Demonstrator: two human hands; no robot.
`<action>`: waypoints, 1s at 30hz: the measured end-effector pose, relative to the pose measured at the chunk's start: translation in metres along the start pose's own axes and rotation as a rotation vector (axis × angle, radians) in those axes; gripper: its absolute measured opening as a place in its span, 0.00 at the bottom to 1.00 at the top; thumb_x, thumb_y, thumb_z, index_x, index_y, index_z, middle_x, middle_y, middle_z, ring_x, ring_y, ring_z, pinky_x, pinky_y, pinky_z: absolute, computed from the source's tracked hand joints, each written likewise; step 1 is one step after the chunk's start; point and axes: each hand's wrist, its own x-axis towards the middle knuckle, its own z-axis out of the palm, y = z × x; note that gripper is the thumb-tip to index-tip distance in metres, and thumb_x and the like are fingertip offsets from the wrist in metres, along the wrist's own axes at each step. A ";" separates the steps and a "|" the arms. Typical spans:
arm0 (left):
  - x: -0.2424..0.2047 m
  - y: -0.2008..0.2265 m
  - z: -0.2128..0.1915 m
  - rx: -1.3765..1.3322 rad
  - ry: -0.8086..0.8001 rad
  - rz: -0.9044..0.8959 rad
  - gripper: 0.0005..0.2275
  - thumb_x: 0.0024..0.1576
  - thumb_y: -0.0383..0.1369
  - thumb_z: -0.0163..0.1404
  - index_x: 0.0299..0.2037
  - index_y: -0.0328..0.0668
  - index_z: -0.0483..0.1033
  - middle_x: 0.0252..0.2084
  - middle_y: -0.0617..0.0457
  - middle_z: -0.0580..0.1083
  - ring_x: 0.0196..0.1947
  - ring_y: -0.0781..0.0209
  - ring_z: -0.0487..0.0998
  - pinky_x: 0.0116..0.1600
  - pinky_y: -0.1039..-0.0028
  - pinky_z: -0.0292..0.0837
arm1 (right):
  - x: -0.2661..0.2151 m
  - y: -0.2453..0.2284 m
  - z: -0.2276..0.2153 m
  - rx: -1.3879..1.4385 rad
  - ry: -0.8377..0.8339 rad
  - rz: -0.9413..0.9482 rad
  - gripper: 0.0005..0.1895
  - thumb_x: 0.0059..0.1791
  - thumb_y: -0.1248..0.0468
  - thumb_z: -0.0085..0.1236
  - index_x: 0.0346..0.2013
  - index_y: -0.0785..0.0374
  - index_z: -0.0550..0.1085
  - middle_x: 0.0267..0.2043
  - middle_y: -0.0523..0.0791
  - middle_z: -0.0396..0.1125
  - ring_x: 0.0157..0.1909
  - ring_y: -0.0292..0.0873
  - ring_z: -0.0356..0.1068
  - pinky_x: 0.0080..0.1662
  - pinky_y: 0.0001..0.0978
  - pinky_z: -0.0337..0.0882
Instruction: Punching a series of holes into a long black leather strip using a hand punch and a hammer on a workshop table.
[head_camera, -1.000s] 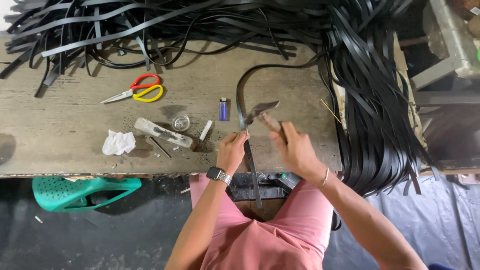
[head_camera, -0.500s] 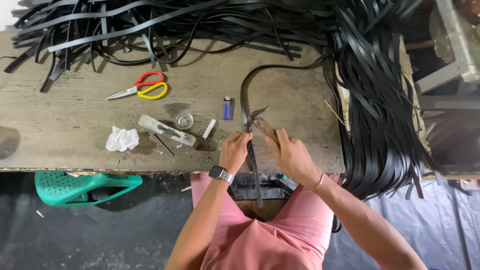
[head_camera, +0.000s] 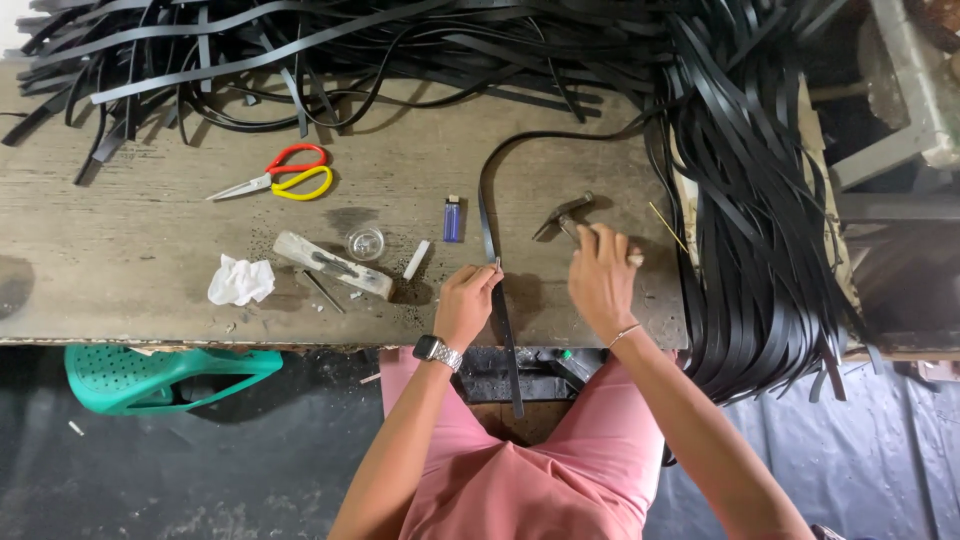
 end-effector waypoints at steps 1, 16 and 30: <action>-0.001 -0.003 0.003 -0.002 0.006 -0.009 0.03 0.57 0.26 0.59 0.32 0.43 0.80 0.23 0.54 0.72 0.27 0.57 0.78 0.35 0.75 0.76 | 0.000 -0.008 0.002 0.118 -0.007 -0.049 0.17 0.50 0.62 0.57 0.54 0.56 0.75 0.47 0.45 0.68 0.51 0.47 0.66 0.48 0.39 0.68; 0.018 0.002 -0.017 -0.329 0.085 -0.476 0.06 0.61 0.29 0.54 0.32 0.45 0.82 0.24 0.50 0.80 0.25 0.55 0.82 0.35 0.71 0.77 | -0.013 -0.056 0.012 0.583 0.002 -0.331 0.20 0.46 0.51 0.64 0.51 0.51 0.78 0.62 0.46 0.67 0.67 0.47 0.64 0.60 0.44 0.61; 0.011 0.007 -0.015 -0.281 0.061 -0.397 0.05 0.60 0.27 0.57 0.31 0.45 0.83 0.26 0.54 0.81 0.24 0.61 0.83 0.34 0.77 0.77 | -0.029 -0.057 -0.011 0.595 -0.003 -0.291 0.21 0.45 0.48 0.66 0.45 0.58 0.80 0.62 0.49 0.67 0.68 0.50 0.63 0.68 0.47 0.58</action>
